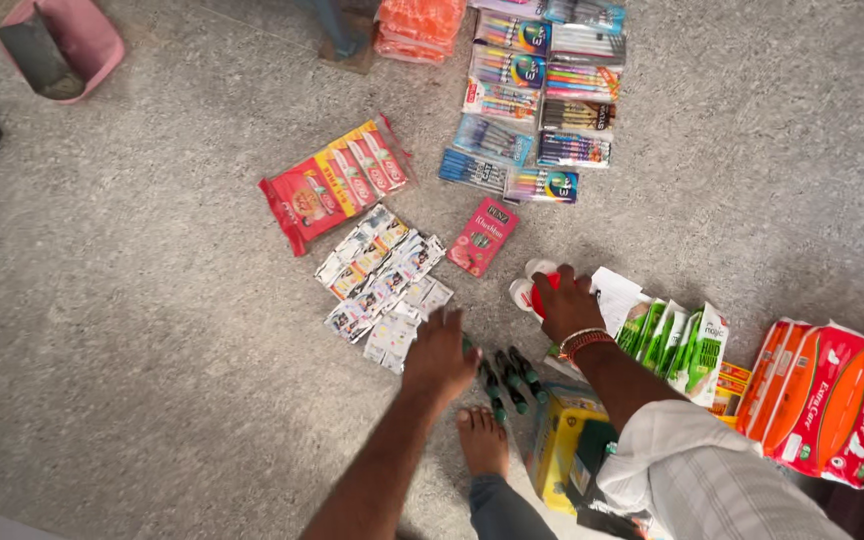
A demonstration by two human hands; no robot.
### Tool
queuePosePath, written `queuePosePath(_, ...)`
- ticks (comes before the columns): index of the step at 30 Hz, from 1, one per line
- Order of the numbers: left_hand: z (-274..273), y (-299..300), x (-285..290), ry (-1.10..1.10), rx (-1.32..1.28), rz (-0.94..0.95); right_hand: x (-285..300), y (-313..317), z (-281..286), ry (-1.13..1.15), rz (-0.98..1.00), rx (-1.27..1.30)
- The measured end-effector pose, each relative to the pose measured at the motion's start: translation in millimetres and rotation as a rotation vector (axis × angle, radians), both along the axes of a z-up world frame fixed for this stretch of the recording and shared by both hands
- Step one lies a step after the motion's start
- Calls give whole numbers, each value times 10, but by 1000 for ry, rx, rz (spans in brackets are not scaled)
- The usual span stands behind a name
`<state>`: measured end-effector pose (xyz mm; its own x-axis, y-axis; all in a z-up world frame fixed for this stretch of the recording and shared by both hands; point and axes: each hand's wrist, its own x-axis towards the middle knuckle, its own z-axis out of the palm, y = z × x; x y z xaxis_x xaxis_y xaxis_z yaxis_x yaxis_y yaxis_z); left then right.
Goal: The person sits on the floor and places small blue bottles into a clear plastic container, then closes it and moves it to a shelf. They also open and close a jar of pink candies and handle a jar of white tablets.
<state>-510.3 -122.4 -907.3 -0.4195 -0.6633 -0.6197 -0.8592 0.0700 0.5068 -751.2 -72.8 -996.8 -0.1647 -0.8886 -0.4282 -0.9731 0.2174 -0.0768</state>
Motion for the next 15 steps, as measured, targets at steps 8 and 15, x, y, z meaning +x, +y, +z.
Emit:
queuePosePath(8,-54,-103,475,201,-99,297,488,-582,1546,-218,85,-248)
queuePosePath(15,1312,-539,931,494,558,1187,1000,-1051,3707,-453,117,-438)
